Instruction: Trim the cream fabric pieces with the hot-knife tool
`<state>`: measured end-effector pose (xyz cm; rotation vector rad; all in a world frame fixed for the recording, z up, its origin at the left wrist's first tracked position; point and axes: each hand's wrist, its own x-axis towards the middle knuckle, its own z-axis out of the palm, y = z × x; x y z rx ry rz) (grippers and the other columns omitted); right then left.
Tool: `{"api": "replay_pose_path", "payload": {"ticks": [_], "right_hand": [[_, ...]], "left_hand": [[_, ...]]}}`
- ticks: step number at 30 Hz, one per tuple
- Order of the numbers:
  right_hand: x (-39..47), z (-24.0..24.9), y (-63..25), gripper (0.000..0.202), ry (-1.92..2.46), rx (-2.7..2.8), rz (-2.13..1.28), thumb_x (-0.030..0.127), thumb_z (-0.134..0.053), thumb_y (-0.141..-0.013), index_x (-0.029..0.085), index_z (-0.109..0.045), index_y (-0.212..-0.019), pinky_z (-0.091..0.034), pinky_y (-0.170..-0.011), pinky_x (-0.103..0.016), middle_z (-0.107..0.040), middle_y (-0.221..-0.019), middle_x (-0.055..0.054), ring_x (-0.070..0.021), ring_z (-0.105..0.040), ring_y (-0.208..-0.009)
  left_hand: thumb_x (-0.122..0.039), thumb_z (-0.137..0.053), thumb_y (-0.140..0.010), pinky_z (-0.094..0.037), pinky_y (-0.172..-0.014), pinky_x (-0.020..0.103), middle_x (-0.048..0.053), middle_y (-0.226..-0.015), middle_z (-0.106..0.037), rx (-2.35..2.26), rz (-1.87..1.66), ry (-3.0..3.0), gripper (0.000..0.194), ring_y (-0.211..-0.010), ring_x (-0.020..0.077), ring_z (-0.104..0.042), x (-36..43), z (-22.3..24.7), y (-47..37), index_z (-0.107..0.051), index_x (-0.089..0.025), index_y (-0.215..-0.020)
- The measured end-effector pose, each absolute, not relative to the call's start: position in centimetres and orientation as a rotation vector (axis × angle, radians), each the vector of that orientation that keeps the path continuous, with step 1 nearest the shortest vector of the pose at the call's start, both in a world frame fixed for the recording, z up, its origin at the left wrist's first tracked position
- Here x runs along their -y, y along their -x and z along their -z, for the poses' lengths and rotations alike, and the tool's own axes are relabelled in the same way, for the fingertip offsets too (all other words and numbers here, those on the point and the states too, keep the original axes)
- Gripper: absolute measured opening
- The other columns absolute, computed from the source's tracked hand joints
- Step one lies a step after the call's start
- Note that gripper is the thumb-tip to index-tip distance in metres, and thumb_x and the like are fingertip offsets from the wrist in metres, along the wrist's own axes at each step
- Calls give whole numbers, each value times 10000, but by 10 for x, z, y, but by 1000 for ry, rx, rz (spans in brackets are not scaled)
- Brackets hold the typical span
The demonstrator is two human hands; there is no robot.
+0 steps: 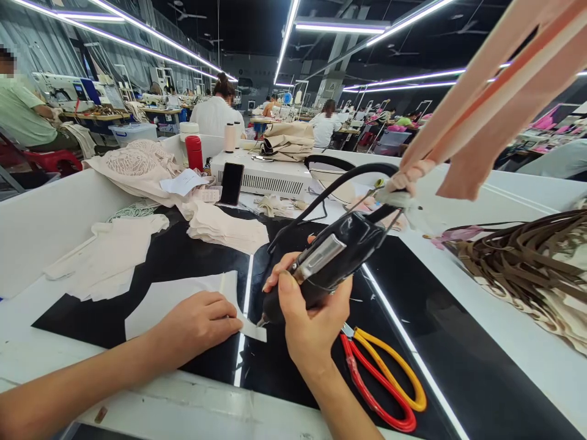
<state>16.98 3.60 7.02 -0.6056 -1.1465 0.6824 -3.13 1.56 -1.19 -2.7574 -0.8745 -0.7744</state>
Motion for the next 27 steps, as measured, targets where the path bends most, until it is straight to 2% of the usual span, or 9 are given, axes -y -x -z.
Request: {"api": "replay_pose_path", "payload": {"ticks": [8, 15, 27], "right_hand": [[-30, -74, -161, 445, 539, 1109, -741, 425, -936, -915, 361, -691, -1281, -603, -499, -307, -716, -823, 58, -172, -668, -593], [-27, -69, -155, 402, 577, 1143, -752, 490, -943, -899, 326, -675, -1150, -623, -534, -323, -695, -822, 48, -166, -653, -588], [-25, -75, -166, 455, 559, 1105, -715, 420, -953, -905, 344, -701, -1275, -623, -504, -305, -716, -817, 54, -168, -676, -583]], "left_hand": [[-55, -653, -1099, -543, -735, 314, 18, -990, -764, 866, 858, 2746, 167, -880, 182, -708, -17, 12, 31, -723, -195, -1043], [-94, -680, -1108, -545, -739, 314, 25, -1007, -764, 886, 792, 2772, 117, -886, 180, -704, -16, 12, 32, -735, -196, -1087], [-27, -649, -1090, -527, -722, 321, 11, -989, -769, 846, 922, 2726, 184, -864, 190, -699, -16, 8, 30, -733, -181, -1034]]}}
